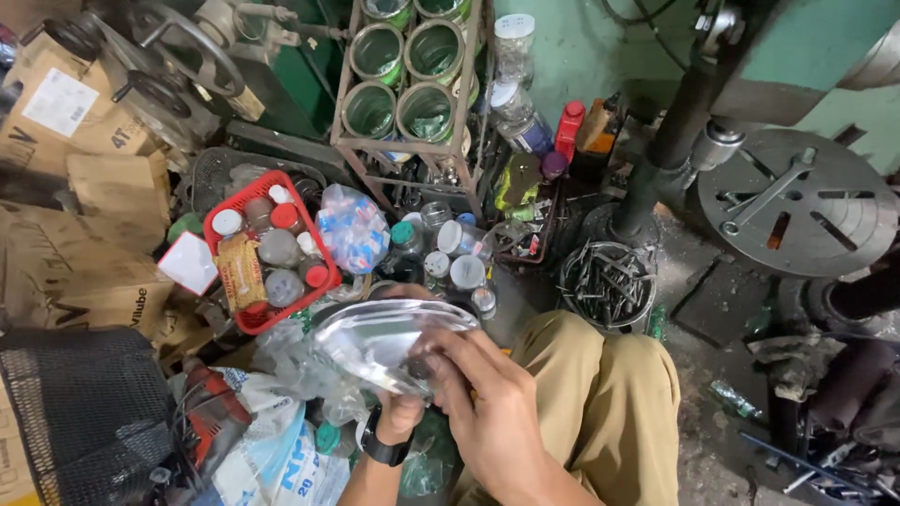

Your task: Cleaning, inspecting, and assembling a motorcycle headlight housing and using a drill press.

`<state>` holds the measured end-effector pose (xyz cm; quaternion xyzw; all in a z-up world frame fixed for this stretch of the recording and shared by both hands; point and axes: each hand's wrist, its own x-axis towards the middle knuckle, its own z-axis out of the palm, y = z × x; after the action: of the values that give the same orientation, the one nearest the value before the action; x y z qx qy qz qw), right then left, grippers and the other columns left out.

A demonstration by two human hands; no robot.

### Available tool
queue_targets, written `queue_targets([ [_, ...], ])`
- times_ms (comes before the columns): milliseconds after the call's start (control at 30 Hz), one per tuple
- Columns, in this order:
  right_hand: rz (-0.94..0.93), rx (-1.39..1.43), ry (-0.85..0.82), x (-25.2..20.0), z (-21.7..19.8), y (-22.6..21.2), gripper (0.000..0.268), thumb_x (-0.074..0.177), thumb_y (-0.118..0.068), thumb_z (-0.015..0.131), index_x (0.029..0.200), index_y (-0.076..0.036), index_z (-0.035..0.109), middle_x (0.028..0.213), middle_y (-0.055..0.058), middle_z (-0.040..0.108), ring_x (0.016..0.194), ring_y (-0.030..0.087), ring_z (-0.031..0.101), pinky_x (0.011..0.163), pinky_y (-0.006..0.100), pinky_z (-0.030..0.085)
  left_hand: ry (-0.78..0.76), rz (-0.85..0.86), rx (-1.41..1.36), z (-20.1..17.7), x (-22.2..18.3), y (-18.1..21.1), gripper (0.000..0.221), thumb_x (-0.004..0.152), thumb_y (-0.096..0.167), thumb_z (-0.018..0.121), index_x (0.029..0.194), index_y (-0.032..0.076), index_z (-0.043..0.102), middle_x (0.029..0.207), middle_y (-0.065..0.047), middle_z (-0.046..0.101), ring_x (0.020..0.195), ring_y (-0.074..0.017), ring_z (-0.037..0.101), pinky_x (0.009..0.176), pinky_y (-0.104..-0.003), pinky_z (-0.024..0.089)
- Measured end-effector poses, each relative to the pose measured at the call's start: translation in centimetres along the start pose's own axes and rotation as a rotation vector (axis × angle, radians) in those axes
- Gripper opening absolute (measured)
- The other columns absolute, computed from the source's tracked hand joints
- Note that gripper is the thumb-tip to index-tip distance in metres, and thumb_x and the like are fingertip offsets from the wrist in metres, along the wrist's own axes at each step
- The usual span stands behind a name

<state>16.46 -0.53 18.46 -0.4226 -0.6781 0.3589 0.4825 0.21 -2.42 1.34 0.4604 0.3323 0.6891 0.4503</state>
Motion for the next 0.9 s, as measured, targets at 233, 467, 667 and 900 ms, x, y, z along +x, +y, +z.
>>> queue_targets([
  [233, -0.224, 0.057, -0.040, -0.4, 0.6, 0.9, 0.026, 0.090, 0.008, 0.062, 0.115, 0.005, 0.068, 0.124, 0.020, 0.070, 0.112, 0.036, 0.072, 0.094, 0.036, 0.058, -0.065, -0.139, -0.139, -3.0, -2.4, -3.5, 0.106, 0.072, 0.059, 0.090, 0.145, -0.003, 0.044, 0.135, -0.010, 0.057, 0.121, -0.0221, 0.059, 0.102, -0.036, 0.049],
  [467, 0.360, 0.321, -0.018, -0.8, 1.8, 1.7, 0.022, 0.089, 0.002, 0.070, 0.112, 0.001, 0.073, 0.095, 0.011, 0.081, 0.082, 0.015, 0.079, 0.073, 0.027, 0.063, -0.027, 0.015, -0.104, 6.0, 3.4, 4.9, 0.127, 0.063, 0.061, 0.098, 0.151, 0.005, 0.025, 0.138, -0.015, 0.045, 0.127, -0.0311, 0.055, 0.108, -0.044, 0.050],
  [667, 0.125, 0.368, 0.039, -1.8, 1.8, 2.8, 0.020, 0.092, 0.006, 0.068, 0.111, 0.004, 0.073, 0.105, 0.012, 0.078, 0.085, 0.013, 0.075, 0.071, 0.025, 0.060, -0.017, 0.021, -0.104, 5.9, 3.2, 4.4, 0.129, 0.060, 0.064, 0.096, 0.151, 0.007, 0.025, 0.136, -0.015, 0.046, 0.126, -0.0304, 0.055, 0.110, -0.044, 0.050],
  [900, 0.071, 0.351, 0.010, -1.2, 1.1, 2.6, 0.019, 0.093, 0.008, 0.066, 0.112, 0.007, 0.071, 0.104, 0.013, 0.076, 0.085, 0.018, 0.076, 0.073, 0.026, 0.061, -0.008, 0.005, -0.107, 6.1, 3.2, 4.5, 0.128, 0.058, 0.064, 0.097, 0.148, 0.005, 0.028, 0.131, -0.016, 0.047, 0.118, -0.0320, 0.057, 0.101, -0.047, 0.053],
])
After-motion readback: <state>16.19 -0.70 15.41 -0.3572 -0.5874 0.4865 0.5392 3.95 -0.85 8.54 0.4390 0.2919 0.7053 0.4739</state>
